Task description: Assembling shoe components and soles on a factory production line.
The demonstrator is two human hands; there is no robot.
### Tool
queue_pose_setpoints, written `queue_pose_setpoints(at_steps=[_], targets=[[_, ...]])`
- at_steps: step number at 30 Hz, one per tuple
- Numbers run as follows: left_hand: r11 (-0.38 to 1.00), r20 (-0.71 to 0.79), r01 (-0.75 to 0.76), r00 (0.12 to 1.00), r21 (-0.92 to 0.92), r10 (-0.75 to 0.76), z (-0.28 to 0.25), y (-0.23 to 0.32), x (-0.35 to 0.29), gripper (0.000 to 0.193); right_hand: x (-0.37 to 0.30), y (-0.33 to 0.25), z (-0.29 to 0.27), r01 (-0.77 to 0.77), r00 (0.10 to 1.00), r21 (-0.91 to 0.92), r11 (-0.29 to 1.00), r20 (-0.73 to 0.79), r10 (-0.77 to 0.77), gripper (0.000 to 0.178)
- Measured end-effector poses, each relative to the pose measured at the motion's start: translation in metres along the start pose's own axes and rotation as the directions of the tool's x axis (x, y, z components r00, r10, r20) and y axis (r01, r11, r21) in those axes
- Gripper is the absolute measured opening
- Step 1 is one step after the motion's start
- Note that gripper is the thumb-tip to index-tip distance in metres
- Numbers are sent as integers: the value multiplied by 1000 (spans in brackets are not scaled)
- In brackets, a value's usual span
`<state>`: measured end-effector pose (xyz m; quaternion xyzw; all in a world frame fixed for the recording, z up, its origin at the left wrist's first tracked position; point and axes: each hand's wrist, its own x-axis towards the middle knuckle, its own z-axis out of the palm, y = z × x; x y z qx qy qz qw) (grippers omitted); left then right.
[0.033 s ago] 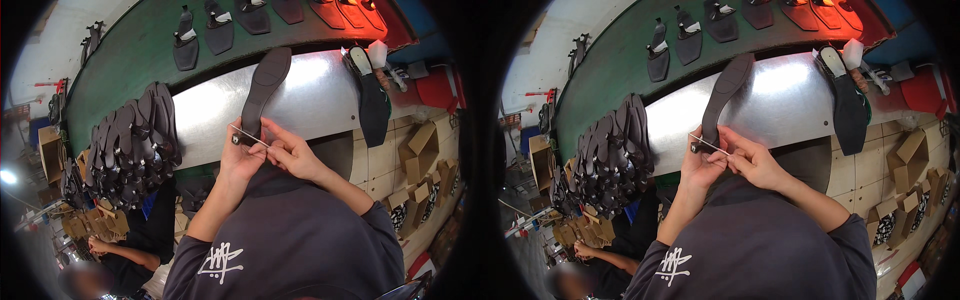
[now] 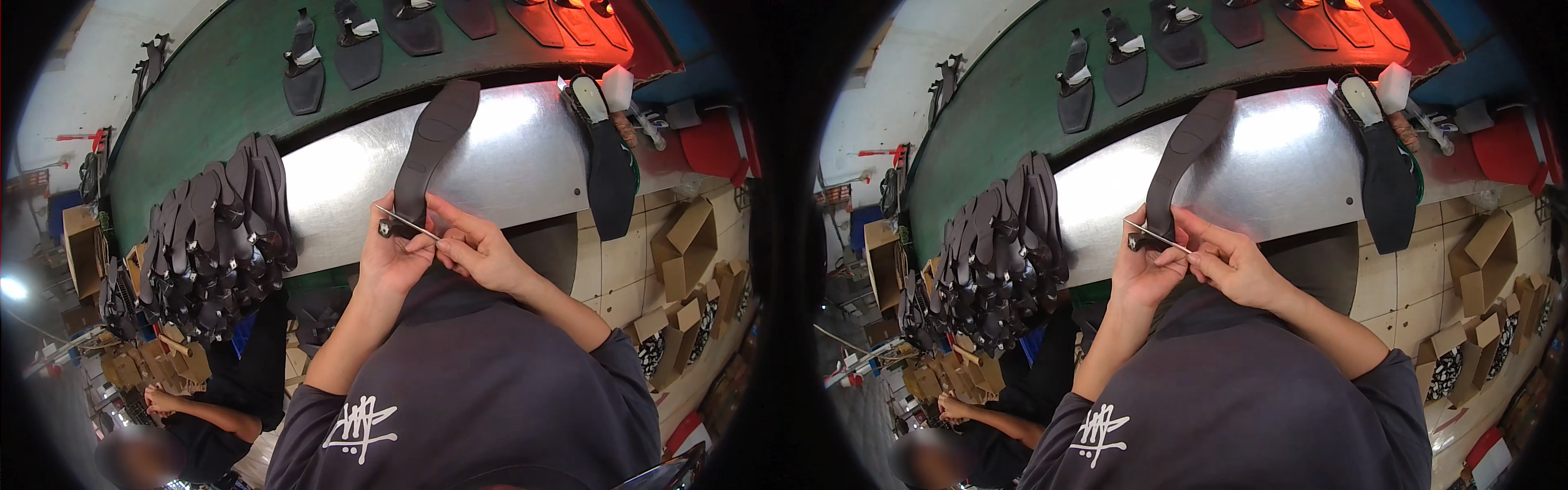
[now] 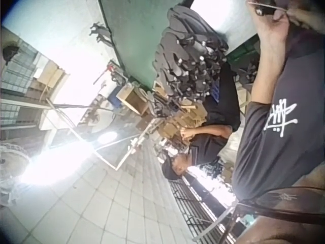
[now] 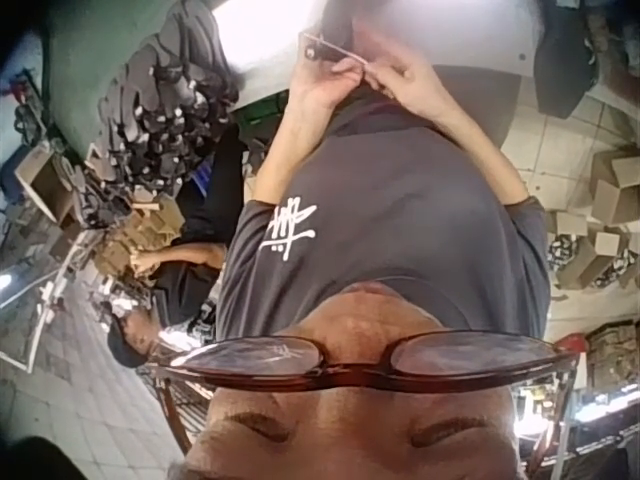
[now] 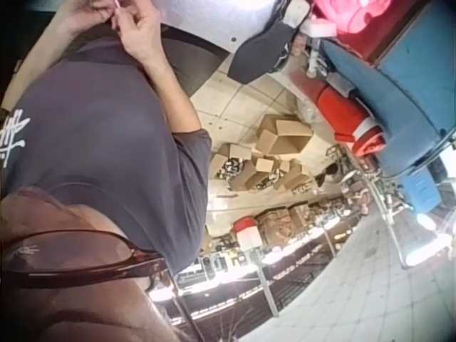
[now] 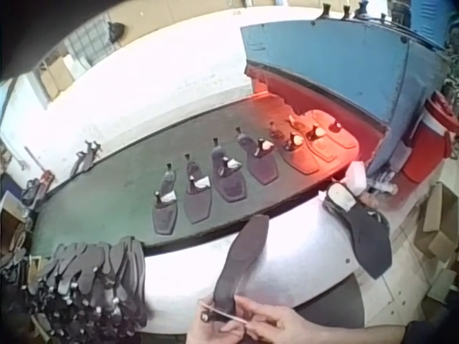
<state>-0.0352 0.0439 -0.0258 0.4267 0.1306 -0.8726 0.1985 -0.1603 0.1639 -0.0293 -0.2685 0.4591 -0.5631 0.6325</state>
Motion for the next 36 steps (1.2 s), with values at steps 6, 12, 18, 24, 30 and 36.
queue_pose_setpoints(at_steps=[6,12,18,24,30,36], targets=[[1000,-74,15,997,-14,-16,5,-2,-6,16,4,4,-4,214,969,-177,961,-87,-232,42],[982,22,-113,994,150,111,10,-1,-11,15,1,-16,-12,-182,983,284,941,76,167,47],[368,271,-780,549,507,790,13,-11,-7,61,-7,-15,1,-261,957,260,930,195,214,60],[136,449,-805,452,577,770,-1,-7,-1,65,-6,-7,4,-299,954,357,885,116,275,56],[328,357,-769,570,549,740,3,-5,-3,66,-1,-17,-8,-237,969,579,780,88,229,33],[571,215,-645,736,508,642,5,-3,-6,72,-4,-4,7,221,956,-445,868,-75,-282,24]])
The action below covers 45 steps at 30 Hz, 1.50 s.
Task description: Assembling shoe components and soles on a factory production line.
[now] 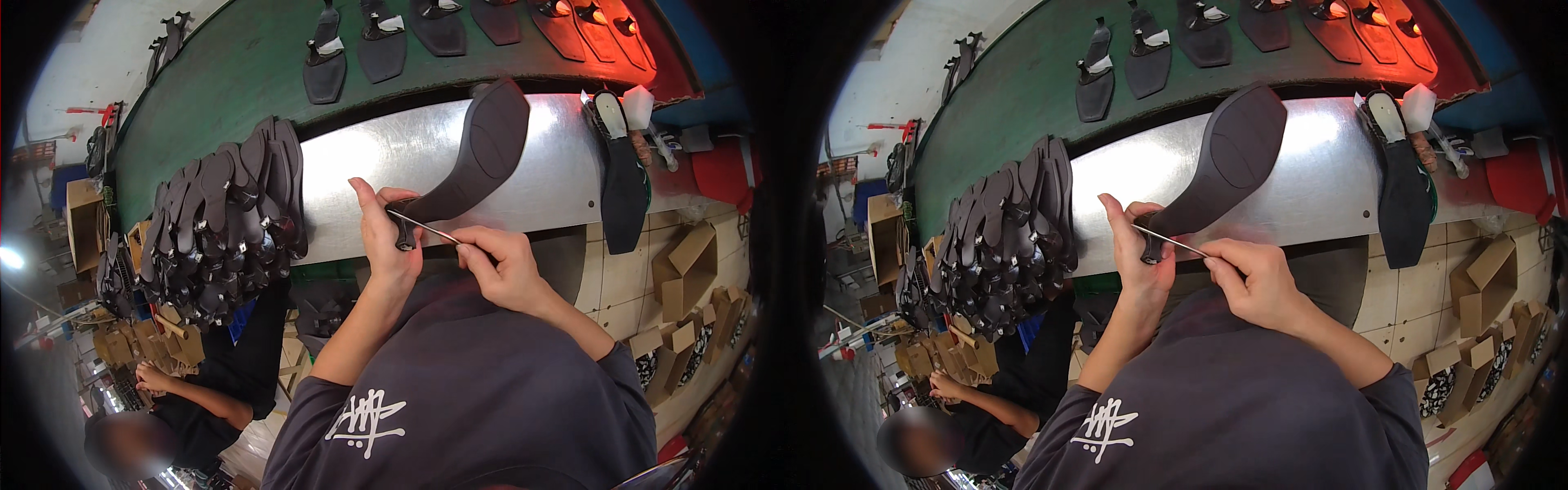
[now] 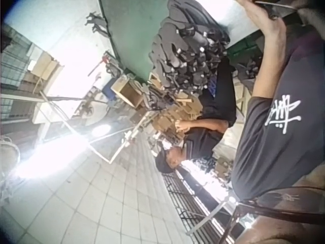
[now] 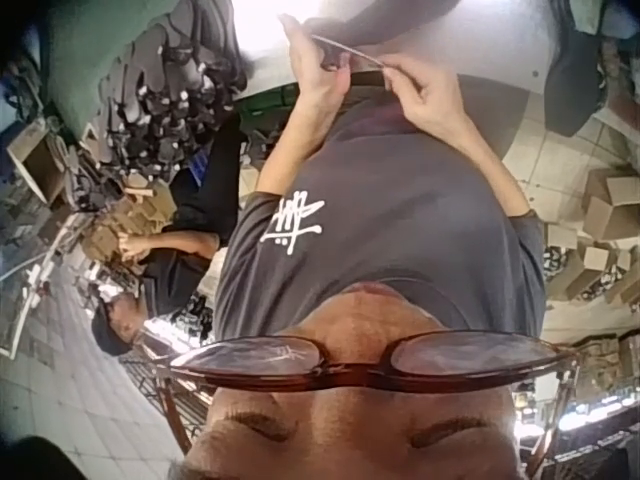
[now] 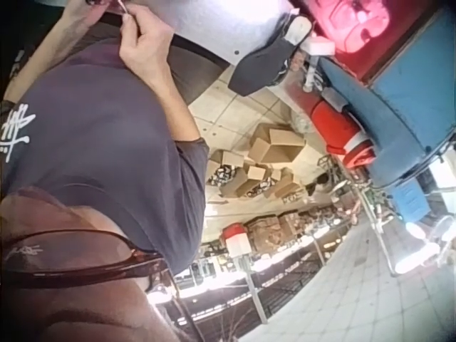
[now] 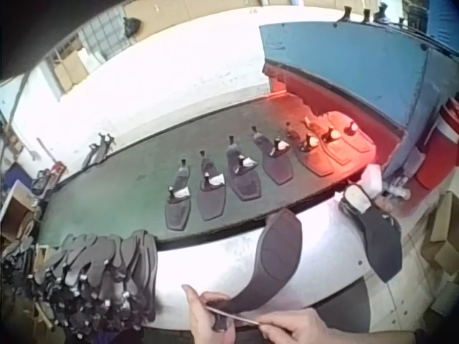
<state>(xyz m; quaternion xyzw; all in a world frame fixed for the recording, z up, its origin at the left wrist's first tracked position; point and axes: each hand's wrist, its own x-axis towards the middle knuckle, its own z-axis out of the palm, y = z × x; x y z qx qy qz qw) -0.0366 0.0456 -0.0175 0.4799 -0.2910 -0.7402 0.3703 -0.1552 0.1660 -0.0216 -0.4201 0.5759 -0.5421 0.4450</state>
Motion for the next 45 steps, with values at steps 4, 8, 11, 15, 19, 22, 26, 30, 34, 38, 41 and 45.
queue_pose_setpoints(at_steps=[4,8,11,15,19,22,26,30,34,38,41,45], targets=[[999,63,-2,998,-45,5,-2,-4,-2,73,0,-4,4,228,967,-298,927,-45,-252,19],[995,-44,57,997,-79,-61,2,-2,2,74,-1,-10,7,282,951,-385,879,-5,-308,14],[988,-3,149,989,-50,-149,-6,-1,11,71,-9,-23,9,394,919,-378,838,184,-349,12],[920,46,286,958,-267,-284,-1,2,15,66,4,-13,4,301,923,-393,869,-108,-369,13],[749,165,546,834,-375,-526,15,12,0,62,7,-10,8,138,969,-392,910,-139,-207,4],[749,251,465,885,-472,-392,7,-1,9,54,10,-6,12,199,955,-464,863,-106,-277,3],[871,138,318,948,-374,-286,16,-2,6,58,6,-8,12,141,974,-503,852,-83,-210,5],[909,196,299,948,-290,-249,12,-6,6,64,3,-7,15,160,971,-484,860,-82,-226,5],[916,179,360,927,-178,-329,12,-5,10,77,2,-5,15,168,975,-457,874,-55,-216,5],[908,171,379,921,-176,-351,10,-9,16,77,1,-6,14,145,983,-434,889,-40,-180,5],[906,177,392,914,-160,-365,5,-12,20,76,-2,-3,13,149,982,-436,887,-37,-183,5],[906,254,376,912,-197,-323,0,-9,40,79,-15,-8,28,295,954,-436,850,189,-234,5]])
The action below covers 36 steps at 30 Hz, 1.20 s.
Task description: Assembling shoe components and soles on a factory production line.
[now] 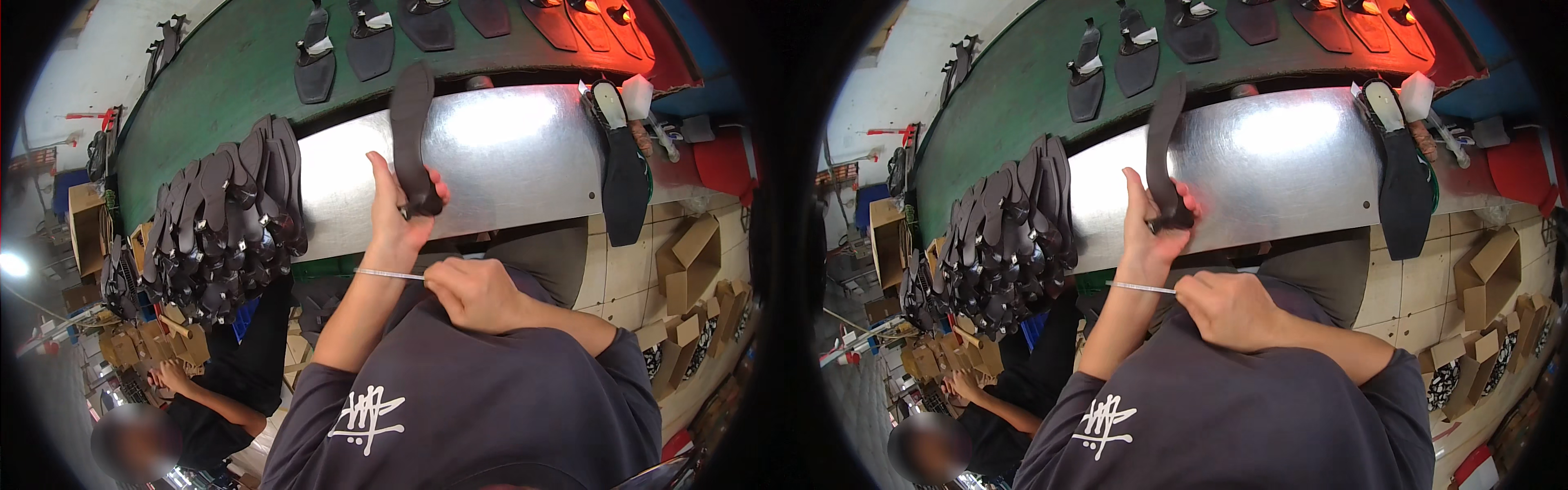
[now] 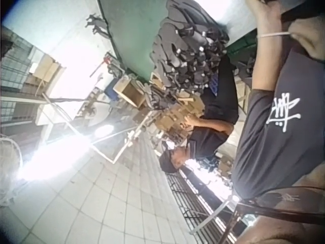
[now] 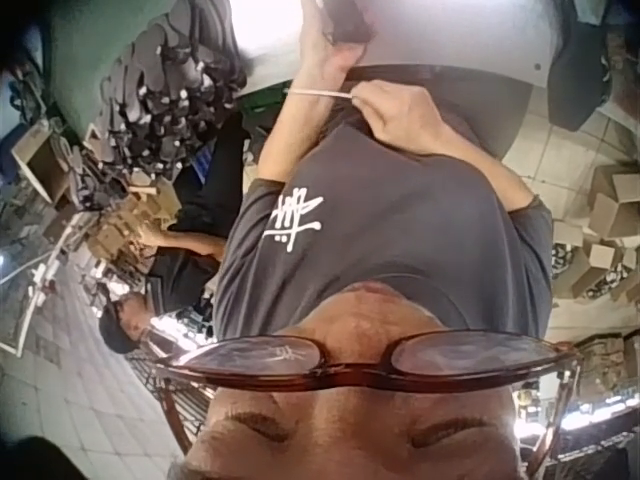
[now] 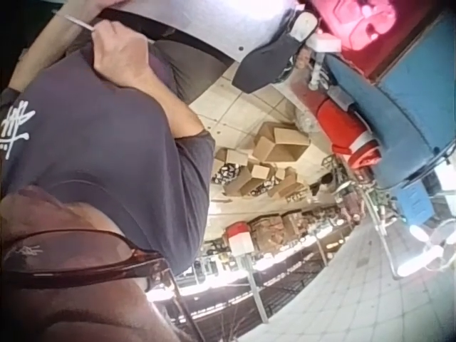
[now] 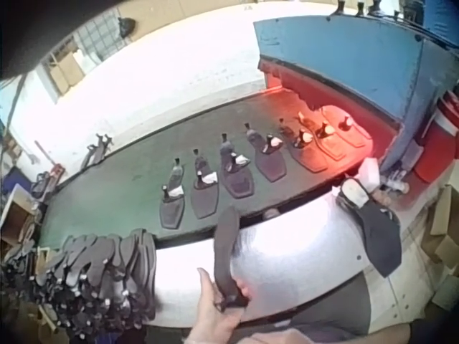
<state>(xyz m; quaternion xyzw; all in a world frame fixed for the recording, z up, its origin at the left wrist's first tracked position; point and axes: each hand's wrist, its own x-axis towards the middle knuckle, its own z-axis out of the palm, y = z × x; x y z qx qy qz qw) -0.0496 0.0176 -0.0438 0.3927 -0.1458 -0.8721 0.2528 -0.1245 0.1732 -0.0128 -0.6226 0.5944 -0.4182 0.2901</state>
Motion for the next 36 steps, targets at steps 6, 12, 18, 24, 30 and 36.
queue_pose_setpoints(at_steps=[6,12,18,24,30,36], targets=[[998,39,57,998,29,-58,23,5,-29,71,16,12,-30,-157,949,212,964,-238,207,10],[959,197,-30,980,281,-27,22,-7,-50,30,35,9,-38,-59,941,286,956,-305,149,46],[966,232,-84,972,245,26,24,-12,-45,29,40,18,-42,-19,941,359,933,-309,138,36],[952,159,-124,984,279,81,39,0,-51,31,51,15,-33,114,901,184,976,-433,-24,29],[771,250,-386,922,507,297,15,44,-60,42,51,0,-42,-35,960,188,982,-265,85,60],[357,182,-619,637,699,749,-5,175,-154,45,49,25,-63,-203,928,162,966,-282,242,40]])
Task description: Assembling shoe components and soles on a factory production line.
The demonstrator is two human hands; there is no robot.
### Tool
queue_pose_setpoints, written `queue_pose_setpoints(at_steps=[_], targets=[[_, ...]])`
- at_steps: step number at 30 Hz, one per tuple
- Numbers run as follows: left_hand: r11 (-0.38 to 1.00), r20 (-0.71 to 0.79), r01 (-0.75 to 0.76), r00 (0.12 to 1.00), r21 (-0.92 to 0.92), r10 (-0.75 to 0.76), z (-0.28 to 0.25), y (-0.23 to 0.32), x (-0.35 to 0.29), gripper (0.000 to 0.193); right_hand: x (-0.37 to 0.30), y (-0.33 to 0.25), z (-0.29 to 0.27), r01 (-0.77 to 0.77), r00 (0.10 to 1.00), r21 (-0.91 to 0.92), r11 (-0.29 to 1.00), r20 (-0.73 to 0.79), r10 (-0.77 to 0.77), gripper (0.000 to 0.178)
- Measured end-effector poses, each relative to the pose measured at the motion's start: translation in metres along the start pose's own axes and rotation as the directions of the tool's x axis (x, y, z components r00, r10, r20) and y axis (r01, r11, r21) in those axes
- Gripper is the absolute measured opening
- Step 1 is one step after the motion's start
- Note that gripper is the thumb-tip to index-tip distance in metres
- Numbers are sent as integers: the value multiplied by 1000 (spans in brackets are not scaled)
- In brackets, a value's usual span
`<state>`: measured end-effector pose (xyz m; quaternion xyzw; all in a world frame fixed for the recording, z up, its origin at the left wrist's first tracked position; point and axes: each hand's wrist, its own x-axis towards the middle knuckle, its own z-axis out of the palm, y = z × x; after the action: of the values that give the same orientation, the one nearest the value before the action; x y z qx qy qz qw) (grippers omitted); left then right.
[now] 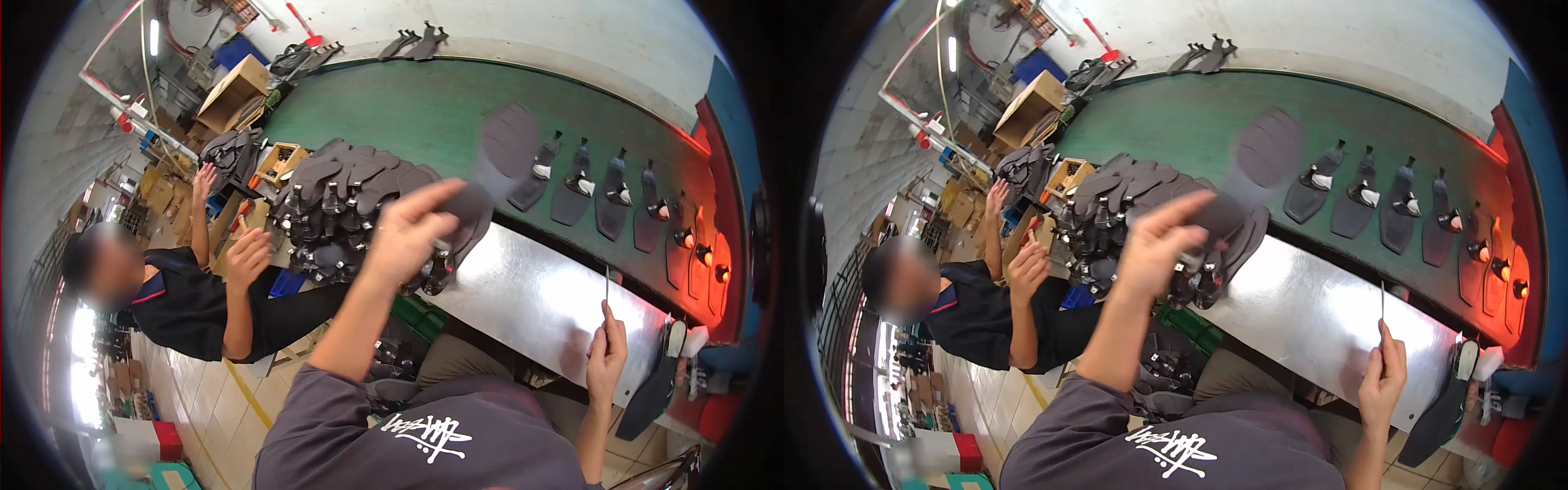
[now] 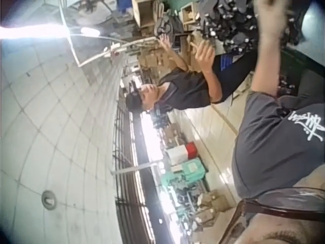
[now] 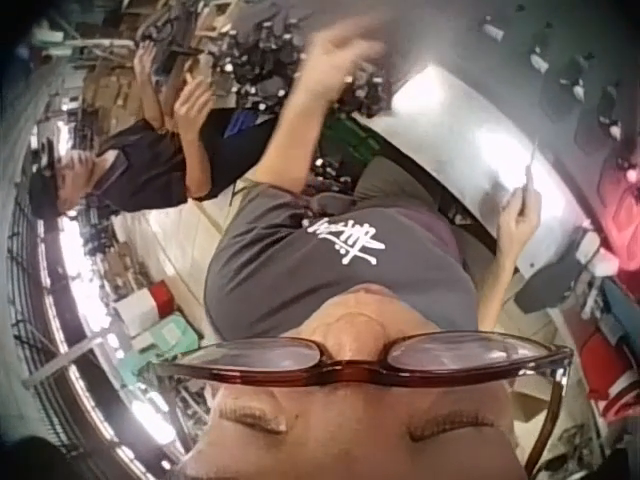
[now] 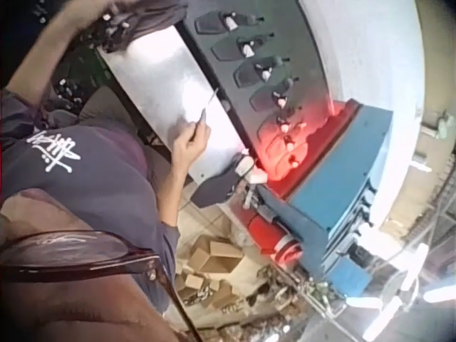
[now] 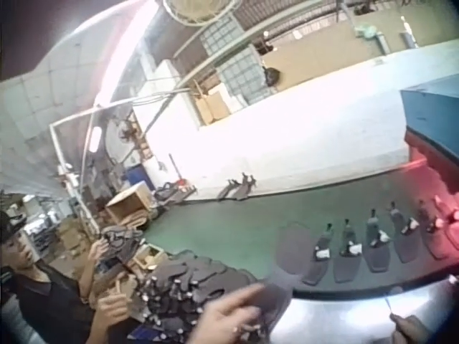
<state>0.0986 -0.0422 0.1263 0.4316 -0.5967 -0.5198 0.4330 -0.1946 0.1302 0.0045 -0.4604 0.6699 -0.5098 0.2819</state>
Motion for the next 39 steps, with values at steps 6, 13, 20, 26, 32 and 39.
queue_pose_setpoints(at_steps=[6,13,20,26,32,39], targets=[[999,-515,26,857,-25,-35,-131,61,11,44,17,33,-6,9,999,17,1000,-40,-8,38],[992,-515,-111,855,-61,64,-310,46,38,51,21,45,-3,19,999,8,1000,-29,-19,36],[958,-478,216,872,188,-103,-294,1,40,26,14,53,-8,-81,995,144,986,-41,88,34],[423,-556,404,757,811,343,-278,13,28,26,18,64,-24,-21,997,-93,995,-75,15,34],[841,-164,-208,931,499,327,-47,21,77,30,31,48,-27,-16,976,-284,959,-212,-46,34],[652,-6,-175,964,738,266,107,-114,200,64,32,64,-69,-43,951,-594,804,-272,-150,35]])
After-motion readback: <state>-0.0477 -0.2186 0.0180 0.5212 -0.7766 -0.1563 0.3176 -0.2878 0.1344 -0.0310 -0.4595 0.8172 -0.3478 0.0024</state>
